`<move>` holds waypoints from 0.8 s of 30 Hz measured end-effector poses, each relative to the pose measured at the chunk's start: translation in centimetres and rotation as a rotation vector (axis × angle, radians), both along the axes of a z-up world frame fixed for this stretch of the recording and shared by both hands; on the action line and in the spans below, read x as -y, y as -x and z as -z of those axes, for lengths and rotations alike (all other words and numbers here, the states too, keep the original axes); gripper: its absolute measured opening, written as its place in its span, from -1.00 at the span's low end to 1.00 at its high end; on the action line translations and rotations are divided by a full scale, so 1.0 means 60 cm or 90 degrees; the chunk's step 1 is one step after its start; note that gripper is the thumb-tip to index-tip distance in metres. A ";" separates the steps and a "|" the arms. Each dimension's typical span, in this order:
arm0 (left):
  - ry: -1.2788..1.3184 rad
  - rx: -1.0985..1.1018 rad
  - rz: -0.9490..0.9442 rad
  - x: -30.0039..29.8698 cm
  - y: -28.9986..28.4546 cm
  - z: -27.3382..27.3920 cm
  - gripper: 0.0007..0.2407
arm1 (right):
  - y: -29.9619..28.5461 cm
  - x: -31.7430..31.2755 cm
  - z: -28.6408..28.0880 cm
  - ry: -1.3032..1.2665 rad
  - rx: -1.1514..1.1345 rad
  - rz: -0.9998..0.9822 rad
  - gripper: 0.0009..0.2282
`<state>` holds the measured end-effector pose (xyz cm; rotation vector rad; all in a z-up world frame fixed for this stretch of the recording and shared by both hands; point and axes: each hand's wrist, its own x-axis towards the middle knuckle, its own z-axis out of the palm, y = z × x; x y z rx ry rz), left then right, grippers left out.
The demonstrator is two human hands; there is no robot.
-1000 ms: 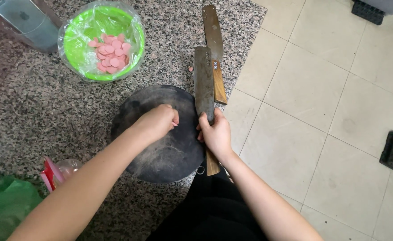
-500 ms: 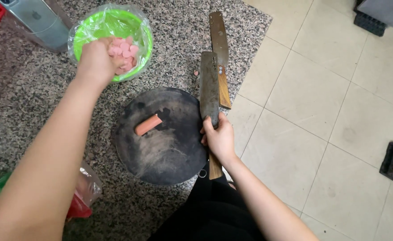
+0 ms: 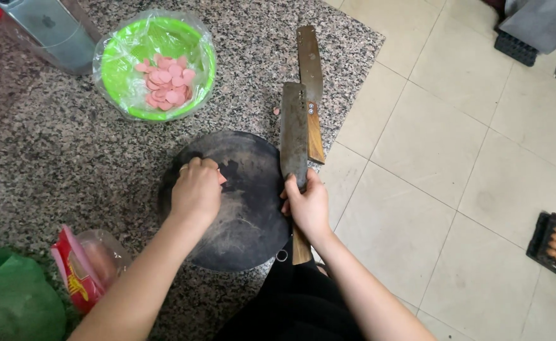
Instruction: Slice small pink sausages on a wooden cutting board using a kitchen knife.
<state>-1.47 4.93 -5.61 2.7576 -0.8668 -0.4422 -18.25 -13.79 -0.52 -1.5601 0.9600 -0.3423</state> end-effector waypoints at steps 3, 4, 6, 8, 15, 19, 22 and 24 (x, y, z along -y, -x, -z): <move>0.073 -0.029 -0.012 0.007 0.004 -0.035 -0.80 | 0.001 0.000 -0.003 -0.006 -0.001 0.002 -0.87; 0.074 -0.028 -0.012 0.016 0.006 -0.034 -0.80 | 0.001 -0.001 -0.003 -0.005 0.000 0.002 -0.87; 0.095 -0.027 0.011 0.035 0.010 -0.032 -0.81 | 0.002 -0.001 -0.004 -0.009 0.004 0.003 -0.87; 0.094 -0.018 0.021 0.051 0.025 -0.056 -0.77 | 0.001 0.000 -0.004 -0.007 0.003 0.002 -0.87; 0.083 0.024 0.050 0.062 0.046 -0.073 -0.66 | 0.001 0.000 -0.002 -0.022 0.010 0.004 -0.86; 0.092 0.114 0.062 0.050 0.052 -0.052 -0.72 | 0.004 0.001 -0.009 -0.034 0.014 0.008 -0.84; 0.093 0.141 0.060 0.046 0.055 -0.054 -0.68 | 0.003 0.000 -0.007 -0.038 0.013 0.006 -0.85; 0.086 0.150 0.040 0.044 0.057 -0.065 -0.58 | 0.003 -0.001 -0.007 -0.036 0.016 0.009 -0.85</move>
